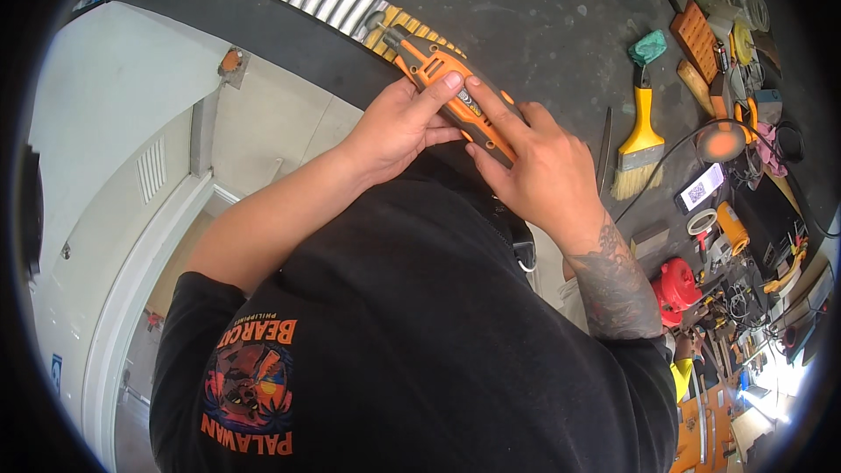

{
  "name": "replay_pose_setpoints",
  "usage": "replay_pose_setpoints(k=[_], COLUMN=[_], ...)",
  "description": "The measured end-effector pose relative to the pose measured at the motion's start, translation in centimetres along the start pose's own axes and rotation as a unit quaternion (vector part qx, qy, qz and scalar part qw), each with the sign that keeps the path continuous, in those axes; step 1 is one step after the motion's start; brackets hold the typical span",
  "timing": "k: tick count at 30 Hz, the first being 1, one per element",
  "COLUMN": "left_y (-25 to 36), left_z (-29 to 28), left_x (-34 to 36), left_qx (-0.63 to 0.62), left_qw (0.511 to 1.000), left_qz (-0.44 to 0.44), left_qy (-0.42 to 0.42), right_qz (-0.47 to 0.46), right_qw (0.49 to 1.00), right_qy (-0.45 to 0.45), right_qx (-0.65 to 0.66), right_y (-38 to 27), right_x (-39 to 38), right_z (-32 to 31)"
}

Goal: The person uses a rotary tool with a small polishing attachment to buff and polish the frets on a guitar neck at a workbench.

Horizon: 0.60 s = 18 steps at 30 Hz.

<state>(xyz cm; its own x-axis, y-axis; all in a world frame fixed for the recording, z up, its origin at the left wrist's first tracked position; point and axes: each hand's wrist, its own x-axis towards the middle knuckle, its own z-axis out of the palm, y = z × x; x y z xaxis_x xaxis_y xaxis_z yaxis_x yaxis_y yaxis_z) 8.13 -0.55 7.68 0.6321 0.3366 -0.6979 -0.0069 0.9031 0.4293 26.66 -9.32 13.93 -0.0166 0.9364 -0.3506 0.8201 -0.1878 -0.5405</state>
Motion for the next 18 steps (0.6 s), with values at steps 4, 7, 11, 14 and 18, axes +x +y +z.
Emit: replay_pose_setpoints(k=[4,7,11,14,18], left_y=[0.24,0.32,0.57,0.88,1.07], left_z=[0.3,0.31,0.64,0.61,0.88], left_x=[0.18,0.38,0.47,0.56,0.65], left_qx=[0.008,0.007,0.003,0.006,0.007], left_qw=[1.0,1.0,1.0,1.0,1.0], left_qz=[-0.003,-0.005,-0.004,0.002,-0.001], left_qy=[0.003,0.001,0.012,0.004,0.01], right_qz=[0.005,0.004,0.008,0.01,0.003], right_qw=[1.0,1.0,1.0,1.0,1.0], right_qy=[-0.003,0.002,-0.002,-0.003,0.005], right_qx=[0.005,0.003,0.007,0.012,0.014], right_y=[0.13,0.25,0.25,0.32,0.59], right_x=[0.09,0.12,0.38,0.56,0.65], right_z=[-0.18,-0.26,-0.5,-0.55,-0.58])
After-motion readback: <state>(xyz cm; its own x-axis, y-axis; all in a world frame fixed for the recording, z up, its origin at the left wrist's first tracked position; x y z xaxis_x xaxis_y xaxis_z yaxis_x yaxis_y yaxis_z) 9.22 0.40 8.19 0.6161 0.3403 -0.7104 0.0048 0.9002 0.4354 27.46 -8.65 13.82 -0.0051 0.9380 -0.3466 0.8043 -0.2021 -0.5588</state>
